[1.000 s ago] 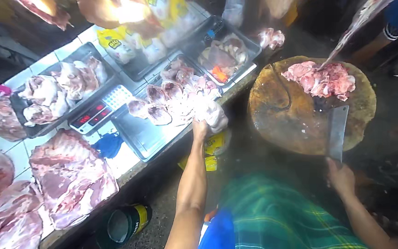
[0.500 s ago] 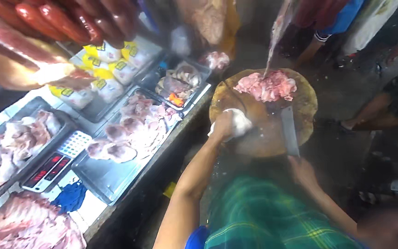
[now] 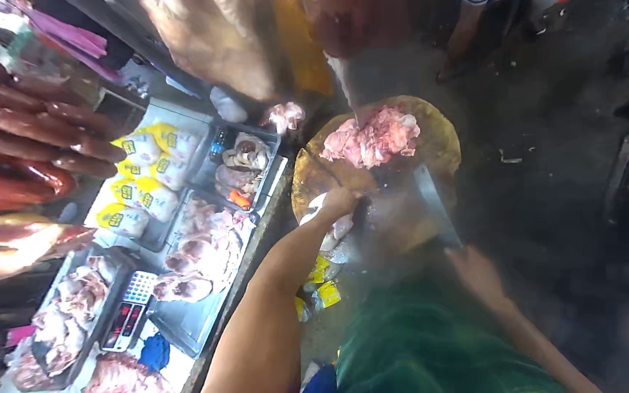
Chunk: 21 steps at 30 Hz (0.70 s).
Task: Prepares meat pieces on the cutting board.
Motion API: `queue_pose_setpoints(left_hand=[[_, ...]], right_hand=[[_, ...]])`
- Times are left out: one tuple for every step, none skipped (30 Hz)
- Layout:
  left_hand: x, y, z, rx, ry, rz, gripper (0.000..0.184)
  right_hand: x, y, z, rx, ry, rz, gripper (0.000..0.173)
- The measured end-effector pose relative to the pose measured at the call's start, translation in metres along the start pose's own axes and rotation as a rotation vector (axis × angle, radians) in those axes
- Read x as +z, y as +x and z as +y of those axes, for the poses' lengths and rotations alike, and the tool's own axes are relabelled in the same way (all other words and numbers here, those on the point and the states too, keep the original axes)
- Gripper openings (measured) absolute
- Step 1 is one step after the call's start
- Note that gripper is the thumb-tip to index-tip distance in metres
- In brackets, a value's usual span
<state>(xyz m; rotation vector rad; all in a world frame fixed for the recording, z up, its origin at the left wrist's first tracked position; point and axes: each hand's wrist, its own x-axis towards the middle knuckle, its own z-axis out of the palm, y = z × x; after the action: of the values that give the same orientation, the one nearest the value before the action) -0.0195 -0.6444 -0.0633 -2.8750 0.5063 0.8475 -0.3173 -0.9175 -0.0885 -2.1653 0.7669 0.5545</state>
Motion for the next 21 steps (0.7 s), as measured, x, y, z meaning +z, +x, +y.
queue_pose_setpoints(left_hand=[[-0.008,0.001,-0.001,-0.068,-0.136,0.029,0.053],[-0.014,0.002,-0.002,-0.118,-0.293,0.078,0.054],[-0.019,0.005,-0.002,-0.16,-0.452,0.144,0.058],[-0.022,0.011,0.0,-0.212,-0.596,0.206,0.064],[-0.021,0.017,0.002,-0.271,-0.73,0.262,0.066],[-0.021,0.024,0.006,-0.324,-0.855,0.304,0.064],[-0.017,0.033,0.009,-0.363,-0.967,0.342,0.063],[-0.012,0.041,0.009,-0.388,-1.08,0.365,0.064],[-0.008,0.048,0.007,-0.394,-1.208,0.406,0.061],[-0.005,0.051,0.003,-0.368,-1.38,0.483,0.055],[-0.005,0.05,-0.002,-0.308,-1.584,0.582,0.042],[-0.009,0.043,-0.01,-0.233,-1.742,0.66,0.032],[-0.016,0.027,-0.021,-0.23,-1.777,0.717,0.027],[-0.018,0.005,-0.035,-0.292,-1.683,0.74,0.031],[-0.009,-0.022,-0.049,-0.379,-1.509,0.718,0.04],[0.009,-0.048,-0.062,-0.436,-1.328,0.669,0.048],[0.03,-0.074,-0.068,-0.458,-1.197,0.595,0.048],[0.053,-0.103,-0.068,-0.431,-1.083,0.484,0.043],[0.074,-0.128,-0.062,-0.399,-0.989,0.369,0.04],[0.097,-0.145,-0.051,-0.352,-0.897,0.298,0.045],[0.116,-0.152,-0.038,-0.324,-0.82,0.255,0.049]], right_hand=[[0.002,0.001,0.003,-0.004,-0.002,-0.01,0.069],[0.005,0.001,0.006,-0.009,0.002,-0.015,0.069],[0.006,0.002,0.008,-0.004,0.016,-0.021,0.07],[0.008,0.002,0.01,0.002,0.027,-0.021,0.07],[0.009,0.002,0.011,0.006,0.032,-0.019,0.071],[0.008,0.003,0.009,0.01,0.034,-0.022,0.071],[0.007,0.002,0.007,0.013,0.034,-0.025,0.07],[0.005,0.0,0.005,0.006,0.03,-0.017,0.07],[0.004,-0.001,0.005,-0.003,0.025,-0.007,0.068],[0.003,-0.002,0.005,-0.009,0.023,0.002,0.068],[0.003,-0.002,0.006,-0.01,0.02,0.009,0.068],[0.003,-0.001,0.006,-0.011,0.02,0.015,0.068],[0.004,0.0,0.005,-0.014,0.021,0.023,0.069],[0.007,0.001,0.005,-0.014,0.018,0.029,0.069],[0.01,-0.001,0.006,-0.004,0.016,0.031,0.069],[0.012,-0.002,0.006,0.008,0.016,0.035,0.07],[0.014,-0.001,0.005,0.014,0.015,0.046,0.07],[0.016,-0.002,0.004,0.021,0.013,0.062,0.071],[0.018,-0.004,0.0,0.022,0.001,0.078,0.071],[0.018,-0.008,-0.005,0.019,-0.024,0.096,0.07],[0.017,-0.013,-0.011,0.011,-0.073,0.116,0.068]])
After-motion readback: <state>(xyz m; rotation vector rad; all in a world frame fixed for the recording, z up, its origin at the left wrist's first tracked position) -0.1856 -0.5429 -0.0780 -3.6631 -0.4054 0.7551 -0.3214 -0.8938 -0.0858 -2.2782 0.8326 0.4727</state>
